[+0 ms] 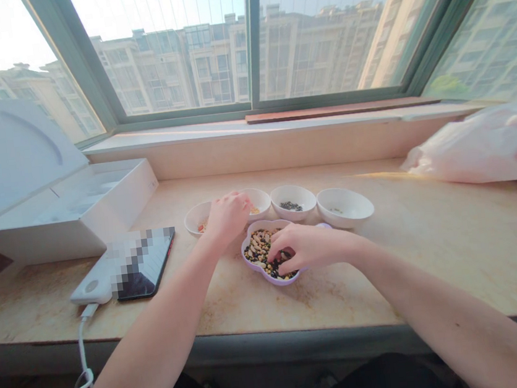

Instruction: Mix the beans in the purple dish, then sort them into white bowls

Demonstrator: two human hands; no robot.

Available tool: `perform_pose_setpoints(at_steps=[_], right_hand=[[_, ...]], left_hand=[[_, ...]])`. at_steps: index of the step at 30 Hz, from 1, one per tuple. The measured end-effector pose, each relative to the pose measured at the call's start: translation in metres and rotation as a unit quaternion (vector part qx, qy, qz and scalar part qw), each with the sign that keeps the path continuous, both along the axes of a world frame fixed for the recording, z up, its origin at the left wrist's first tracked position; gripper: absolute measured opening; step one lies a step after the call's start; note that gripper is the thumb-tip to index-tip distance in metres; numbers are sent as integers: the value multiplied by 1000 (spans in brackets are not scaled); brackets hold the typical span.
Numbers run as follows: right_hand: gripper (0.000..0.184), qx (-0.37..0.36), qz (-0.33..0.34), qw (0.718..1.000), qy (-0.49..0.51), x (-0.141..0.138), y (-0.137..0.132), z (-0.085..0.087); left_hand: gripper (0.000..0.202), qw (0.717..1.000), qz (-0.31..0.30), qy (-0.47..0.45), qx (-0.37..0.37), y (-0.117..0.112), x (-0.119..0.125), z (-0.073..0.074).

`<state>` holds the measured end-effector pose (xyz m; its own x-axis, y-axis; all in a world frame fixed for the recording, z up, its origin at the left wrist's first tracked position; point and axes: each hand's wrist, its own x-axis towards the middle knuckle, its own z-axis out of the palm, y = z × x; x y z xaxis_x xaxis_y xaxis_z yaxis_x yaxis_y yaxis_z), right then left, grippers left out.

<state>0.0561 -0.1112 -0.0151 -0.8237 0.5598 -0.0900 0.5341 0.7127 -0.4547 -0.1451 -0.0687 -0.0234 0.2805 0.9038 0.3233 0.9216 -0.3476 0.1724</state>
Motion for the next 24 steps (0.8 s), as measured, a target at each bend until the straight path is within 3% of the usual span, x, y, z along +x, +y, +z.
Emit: perform_pose_setpoints(at_steps=[8,19,22,24], right_hand=[[18,-12,10,1000,7,-1,3,-9],[16,-20,16,998,55,2,7,-6],[22,-24,-25,995,98,7,10,-3],[24,3,-86,988,129,11,14,-2]], left_hand=[[32,1000,2,-12,1,-2,0,1],[29,999,-9,-39,8,-5,-3,4],[28,997,-33,-63,22,-6,-5,4],[27,995,-67,-74,19,-10,-5,6]])
